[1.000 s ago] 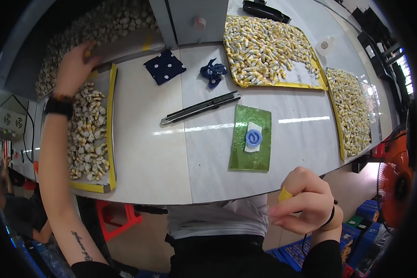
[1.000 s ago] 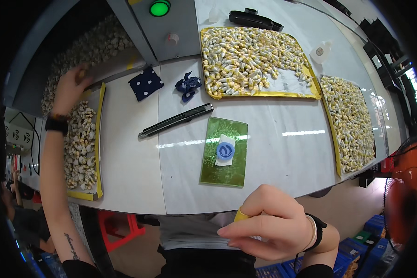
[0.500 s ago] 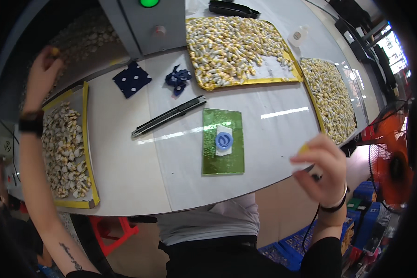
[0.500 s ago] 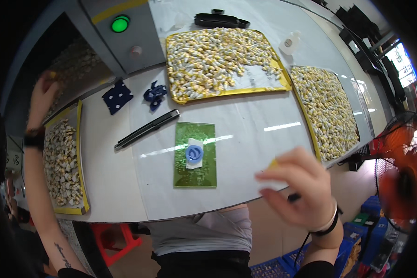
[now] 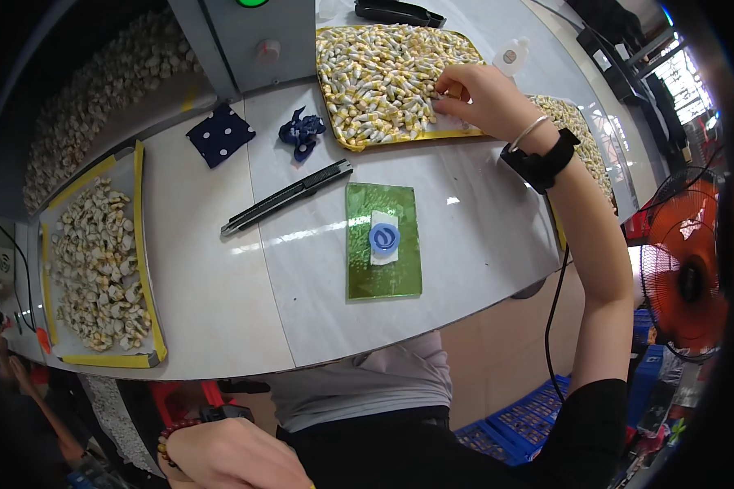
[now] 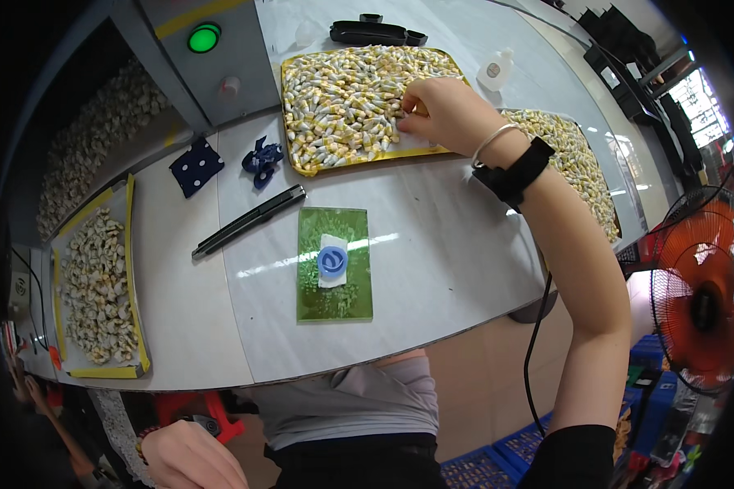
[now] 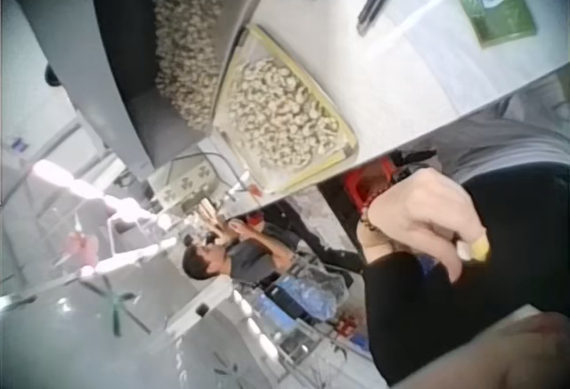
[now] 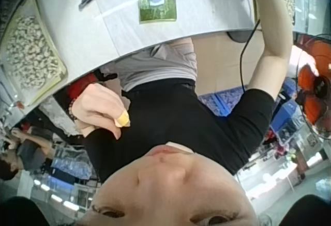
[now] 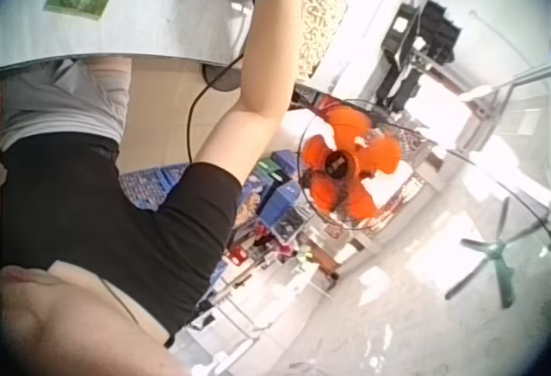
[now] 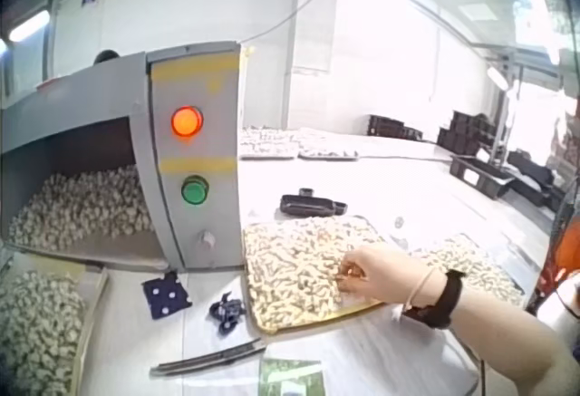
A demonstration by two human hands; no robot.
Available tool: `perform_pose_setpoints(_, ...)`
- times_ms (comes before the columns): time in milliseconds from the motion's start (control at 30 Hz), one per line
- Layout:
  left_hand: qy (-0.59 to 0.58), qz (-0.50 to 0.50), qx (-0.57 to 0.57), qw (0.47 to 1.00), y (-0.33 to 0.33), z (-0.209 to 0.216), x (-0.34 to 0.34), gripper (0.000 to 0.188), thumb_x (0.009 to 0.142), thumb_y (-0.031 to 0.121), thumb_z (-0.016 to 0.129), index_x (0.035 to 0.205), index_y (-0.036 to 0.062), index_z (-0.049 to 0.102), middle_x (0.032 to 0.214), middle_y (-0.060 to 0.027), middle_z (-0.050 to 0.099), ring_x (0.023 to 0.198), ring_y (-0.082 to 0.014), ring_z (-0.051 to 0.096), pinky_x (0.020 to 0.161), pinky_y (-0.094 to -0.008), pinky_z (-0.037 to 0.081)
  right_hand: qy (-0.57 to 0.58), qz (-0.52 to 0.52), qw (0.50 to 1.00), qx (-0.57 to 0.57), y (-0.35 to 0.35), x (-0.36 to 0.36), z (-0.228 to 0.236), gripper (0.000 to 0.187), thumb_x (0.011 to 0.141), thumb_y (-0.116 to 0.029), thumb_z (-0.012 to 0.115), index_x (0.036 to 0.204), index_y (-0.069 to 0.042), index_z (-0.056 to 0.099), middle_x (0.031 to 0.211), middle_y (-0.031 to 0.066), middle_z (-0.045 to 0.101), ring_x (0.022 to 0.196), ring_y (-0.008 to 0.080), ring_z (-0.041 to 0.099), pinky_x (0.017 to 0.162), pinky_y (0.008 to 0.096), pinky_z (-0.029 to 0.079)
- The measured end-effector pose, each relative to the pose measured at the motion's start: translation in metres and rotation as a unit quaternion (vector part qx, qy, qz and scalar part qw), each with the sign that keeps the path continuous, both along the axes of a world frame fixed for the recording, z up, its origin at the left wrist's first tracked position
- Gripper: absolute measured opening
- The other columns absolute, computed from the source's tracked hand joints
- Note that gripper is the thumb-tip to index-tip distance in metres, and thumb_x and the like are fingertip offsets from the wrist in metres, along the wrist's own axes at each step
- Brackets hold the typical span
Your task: The person sits at a workstation and repeatedly assembles small, corn-shaped decorative items. They pick up individual corn kernels from a tray, apply adhesive from a small bottle, and attach the kernels to a central base held in their left hand. The finished items are placed onto a tray to the left.
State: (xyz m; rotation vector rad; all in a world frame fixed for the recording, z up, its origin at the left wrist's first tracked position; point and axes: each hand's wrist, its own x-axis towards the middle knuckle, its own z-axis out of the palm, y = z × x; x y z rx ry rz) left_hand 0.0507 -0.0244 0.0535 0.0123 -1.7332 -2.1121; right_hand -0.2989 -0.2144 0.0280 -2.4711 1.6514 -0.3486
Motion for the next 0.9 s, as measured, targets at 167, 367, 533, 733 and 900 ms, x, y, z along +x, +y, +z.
perform_pose_setpoints(167, -0.012, 0.040, 0.195, 0.980, 0.026, -0.037, 0.017, 0.040, 0.056, 0.021, 0.086, 0.074, -0.0020, 0.059, 0.063, -0.0091, 0.060, 0.050, -0.0161, 0.058, 0.045, -0.0245, 0.043, -0.007, -0.001, 1.000, 0.011, -0.006, -0.006, -0.005, 0.015, 0.076, -0.011, 0.061, 0.085, 0.001, 0.061, 0.076, 0.0156, 0.062, 0.074, 0.0309, 0.060, 0.070, 0.0362, 0.048)
perform_pose_setpoints(367, 0.106, 0.143, 0.285, 0.942, 0.040, -0.070, -0.005, 0.029, 0.068, 0.007, 0.079, 0.088, -0.0011, 0.059, 0.079, -0.0087, 0.059, 0.058, -0.0106, 0.050, 0.050, -0.0194, 0.035, 0.017, 0.034, 0.993, -0.108, 0.011, -0.011, -0.009, 0.010, 0.080, -0.006, 0.056, 0.086, 0.002, 0.055, 0.073, 0.0155, 0.059, 0.074, 0.0312, 0.058, 0.068, 0.0369, 0.046)
perform_pose_setpoints(533, 0.093, 0.208, 0.315, 0.921, 0.038, -0.068, -0.023, 0.025, 0.069, 0.010, 0.078, 0.086, -0.0026, 0.063, 0.064, -0.0045, 0.055, 0.051, -0.0102, 0.042, 0.044, -0.0228, 0.028, -0.104, -0.009, 0.993, -0.047, 0.052, 0.016, 0.017, 0.006, 0.083, -0.002, 0.054, 0.087, -0.001, 0.050, 0.070, 0.0093, 0.055, 0.060, 0.0200, 0.053, 0.056, 0.0271, 0.044)
perform_pose_setpoints(733, 0.059, 0.255, 0.242, 0.934, 0.026, -0.078, -0.023, 0.038, 0.067, 0.023, 0.078, 0.091, -0.0039, 0.068, 0.067, -0.0068, 0.059, 0.053, -0.0101, 0.048, 0.046, -0.0222, 0.034, -0.312, 0.041, 0.943, 0.109, 0.114, 0.051, 0.025, 0.012, 0.079, 0.005, 0.059, 0.090, 0.001, 0.063, 0.082, 0.0049, 0.065, 0.074, 0.0086, 0.062, 0.060, 0.0187, 0.048)
perform_pose_setpoints(900, 0.034, 0.290, 0.347, 0.891, 0.028, -0.061, -0.023, 0.046, 0.066, 0.027, 0.078, 0.093, -0.0071, 0.065, 0.080, -0.0118, 0.065, 0.066, -0.0136, 0.062, 0.059, -0.0225, 0.049, -0.208, 0.136, 0.966, 0.076, 0.122, 0.060, 0.018, 0.013, 0.073, 0.004, 0.063, 0.085, 0.000, 0.063, 0.069, 0.0070, 0.062, 0.058, 0.0139, 0.060, 0.049, 0.0227, 0.045)
